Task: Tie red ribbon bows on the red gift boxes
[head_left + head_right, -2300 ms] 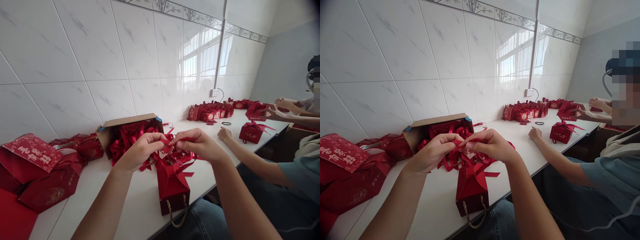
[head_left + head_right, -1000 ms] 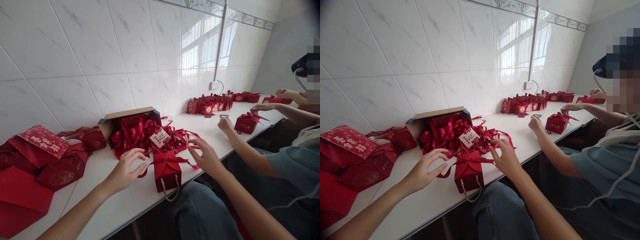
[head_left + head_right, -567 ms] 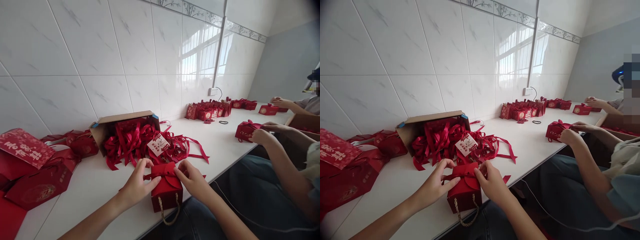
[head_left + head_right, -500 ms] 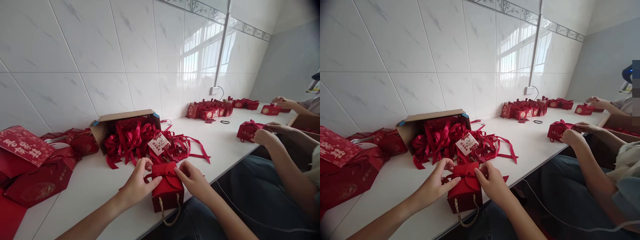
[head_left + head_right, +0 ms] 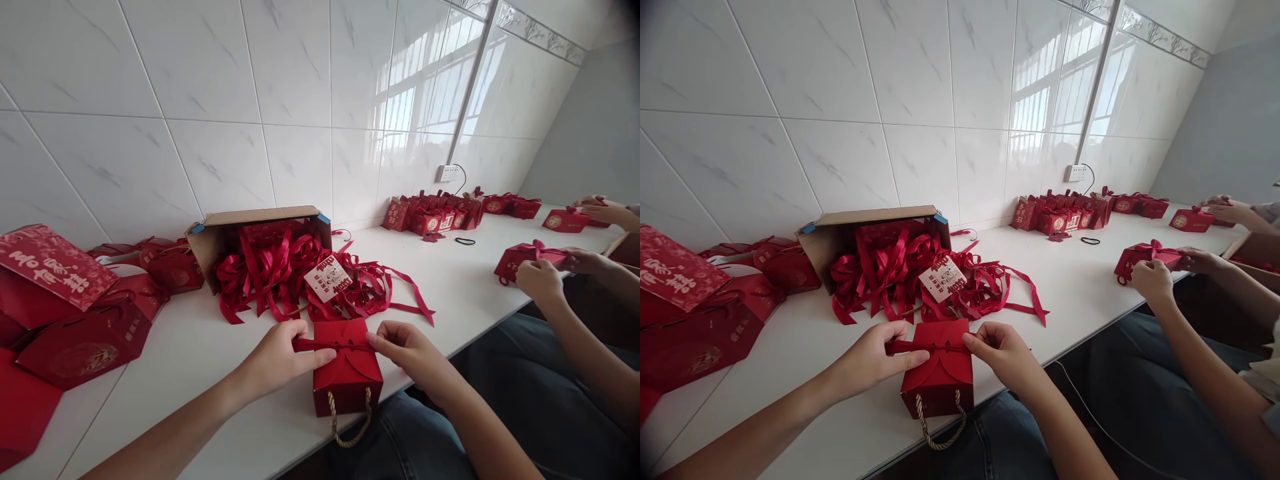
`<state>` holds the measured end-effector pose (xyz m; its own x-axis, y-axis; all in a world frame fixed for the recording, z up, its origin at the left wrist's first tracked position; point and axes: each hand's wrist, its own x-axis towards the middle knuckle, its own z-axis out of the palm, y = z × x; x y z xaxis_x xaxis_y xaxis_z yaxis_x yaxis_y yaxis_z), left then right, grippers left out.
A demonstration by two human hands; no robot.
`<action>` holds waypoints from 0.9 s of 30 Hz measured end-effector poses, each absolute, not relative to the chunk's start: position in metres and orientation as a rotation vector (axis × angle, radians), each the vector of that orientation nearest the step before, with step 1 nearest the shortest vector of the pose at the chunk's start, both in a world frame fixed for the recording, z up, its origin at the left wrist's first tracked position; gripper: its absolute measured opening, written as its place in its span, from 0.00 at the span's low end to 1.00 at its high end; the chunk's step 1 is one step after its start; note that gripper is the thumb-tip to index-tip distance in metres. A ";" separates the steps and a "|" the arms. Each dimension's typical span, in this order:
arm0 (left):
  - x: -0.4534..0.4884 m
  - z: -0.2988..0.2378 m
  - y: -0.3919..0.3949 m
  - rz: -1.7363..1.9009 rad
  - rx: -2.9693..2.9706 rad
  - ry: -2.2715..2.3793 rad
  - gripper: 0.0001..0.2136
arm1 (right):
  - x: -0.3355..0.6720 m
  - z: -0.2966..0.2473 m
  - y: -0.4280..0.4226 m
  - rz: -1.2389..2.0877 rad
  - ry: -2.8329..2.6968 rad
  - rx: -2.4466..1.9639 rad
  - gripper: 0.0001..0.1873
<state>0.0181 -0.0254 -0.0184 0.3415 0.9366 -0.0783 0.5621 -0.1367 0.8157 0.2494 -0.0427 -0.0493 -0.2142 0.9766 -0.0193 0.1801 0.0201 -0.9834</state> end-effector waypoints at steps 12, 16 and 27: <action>0.018 -0.020 -0.022 0.606 1.880 1.345 0.22 | 0.270 -0.048 -0.050 1.831 -1.042 -0.753 0.19; 0.021 -0.021 -0.028 0.757 2.029 1.386 0.20 | 0.267 -0.044 -0.054 1.855 -0.918 -0.543 0.10; 0.059 0.001 -0.037 0.906 2.487 1.125 0.12 | 0.257 -0.016 -0.058 1.679 -1.076 -0.664 0.13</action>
